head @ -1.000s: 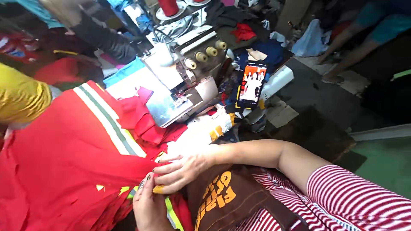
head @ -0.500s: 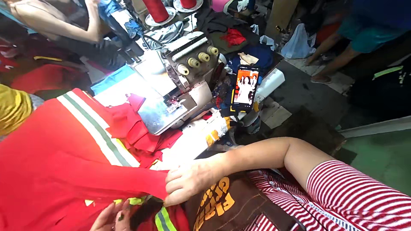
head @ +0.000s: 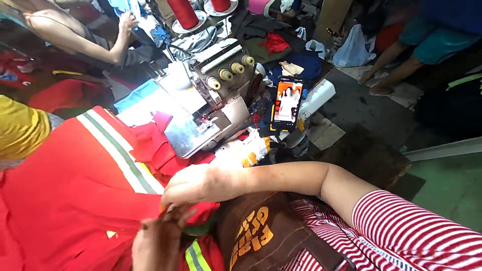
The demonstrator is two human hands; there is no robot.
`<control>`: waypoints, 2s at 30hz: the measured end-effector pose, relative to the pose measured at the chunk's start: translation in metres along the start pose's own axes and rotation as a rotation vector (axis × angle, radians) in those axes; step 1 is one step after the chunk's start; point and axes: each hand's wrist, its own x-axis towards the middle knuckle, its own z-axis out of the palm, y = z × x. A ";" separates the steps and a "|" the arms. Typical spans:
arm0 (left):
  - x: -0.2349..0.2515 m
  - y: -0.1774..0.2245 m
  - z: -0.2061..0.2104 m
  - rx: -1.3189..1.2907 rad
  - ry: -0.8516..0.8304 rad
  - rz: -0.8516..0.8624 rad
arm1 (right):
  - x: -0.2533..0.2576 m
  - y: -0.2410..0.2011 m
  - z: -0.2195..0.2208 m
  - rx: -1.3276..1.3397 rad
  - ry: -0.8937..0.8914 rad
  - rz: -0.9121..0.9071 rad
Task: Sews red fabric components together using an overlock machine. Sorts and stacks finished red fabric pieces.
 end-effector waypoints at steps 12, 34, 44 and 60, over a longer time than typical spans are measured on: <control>0.125 0.042 -0.074 0.034 0.547 0.242 | -0.052 -0.060 -0.074 0.197 -0.285 0.019; 0.056 -0.036 0.110 -0.157 0.284 0.115 | -0.047 -0.044 -0.067 -0.029 -0.207 0.420; 0.058 -0.043 0.106 -0.169 0.296 0.111 | -0.044 -0.037 -0.062 -0.036 -0.096 0.524; 0.054 -0.043 0.103 -0.080 0.148 0.153 | -0.040 -0.018 -0.073 -0.208 0.178 0.584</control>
